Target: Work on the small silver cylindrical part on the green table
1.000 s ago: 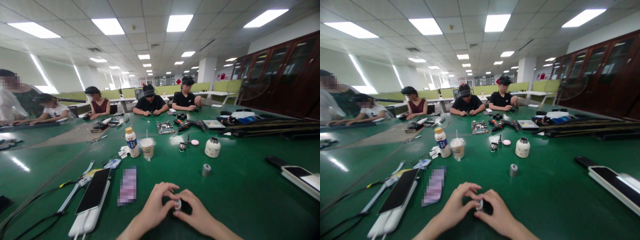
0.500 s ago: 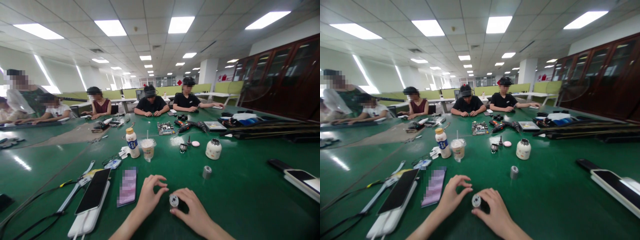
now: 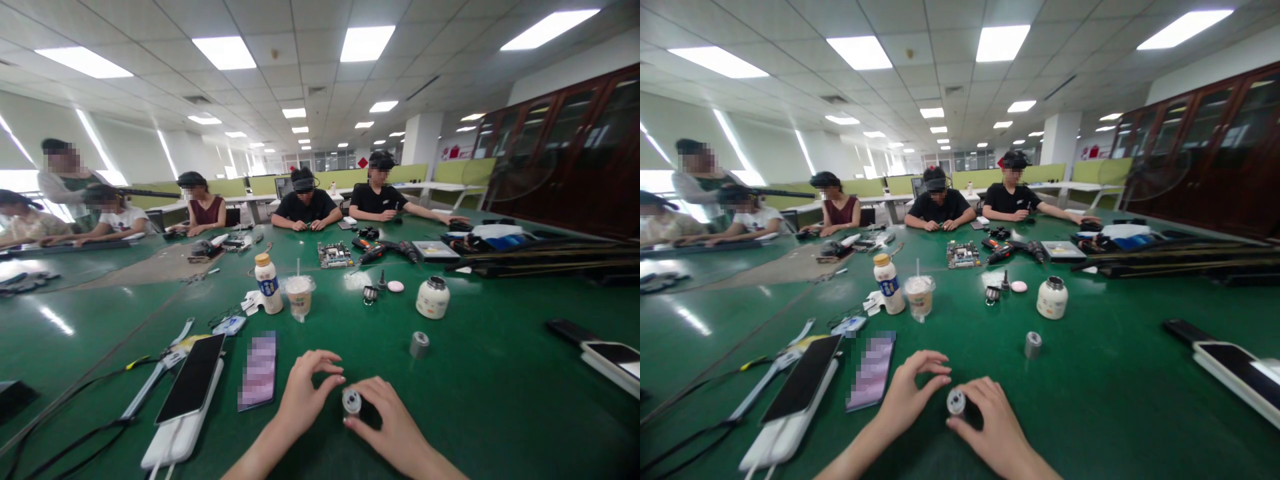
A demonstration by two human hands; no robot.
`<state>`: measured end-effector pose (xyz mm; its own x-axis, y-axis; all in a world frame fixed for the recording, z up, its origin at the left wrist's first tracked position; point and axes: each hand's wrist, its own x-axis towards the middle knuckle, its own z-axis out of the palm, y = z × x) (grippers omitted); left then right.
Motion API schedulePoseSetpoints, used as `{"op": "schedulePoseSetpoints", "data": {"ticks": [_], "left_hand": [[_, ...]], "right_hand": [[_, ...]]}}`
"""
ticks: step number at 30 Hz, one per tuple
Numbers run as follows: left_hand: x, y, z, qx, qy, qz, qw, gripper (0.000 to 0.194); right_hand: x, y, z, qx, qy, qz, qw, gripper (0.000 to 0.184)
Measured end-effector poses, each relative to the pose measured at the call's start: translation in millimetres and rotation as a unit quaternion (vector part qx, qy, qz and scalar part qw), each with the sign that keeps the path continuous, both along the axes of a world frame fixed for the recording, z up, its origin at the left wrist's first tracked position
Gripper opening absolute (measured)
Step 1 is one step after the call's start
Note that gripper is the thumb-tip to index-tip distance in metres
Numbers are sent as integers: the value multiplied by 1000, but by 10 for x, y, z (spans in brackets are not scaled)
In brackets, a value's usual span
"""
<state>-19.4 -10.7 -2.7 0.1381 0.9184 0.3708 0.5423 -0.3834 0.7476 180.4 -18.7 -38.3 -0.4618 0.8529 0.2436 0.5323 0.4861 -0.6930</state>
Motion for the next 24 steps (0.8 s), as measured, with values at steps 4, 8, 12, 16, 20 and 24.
{"op": "schedulePoseSetpoints", "data": {"ticks": [4, 8, 12, 16, 20, 24], "left_hand": [[114, -159, 128, 7, 27, -41, 999, 27], [158, -208, 82, -12, 39, -59, 997, 26], [152, -194, 52, -8, 42, -73, 996, 27], [140, -176, 50, -10, 31, -64, 997, 29], [132, -181, 46, -33, 18, -65, 997, 31], [125, -228, 93, -17, 22, -115, 993, 44]], "right_hand": [[-7, -3, -12, 5, 6, -1, 1000, 29], [-11, -7, -11, 12, 13, 2, 1000, 27], [-7, -6, -3, 13, 10, 6, 1000, 26], [-3, -4, 0, 14, 8, 6, 1000, 26], [-2, -1, -12, 16, 6, 6, 1000, 26], [-1, 0, -20, 19, 6, 5, 1000, 25]]}}
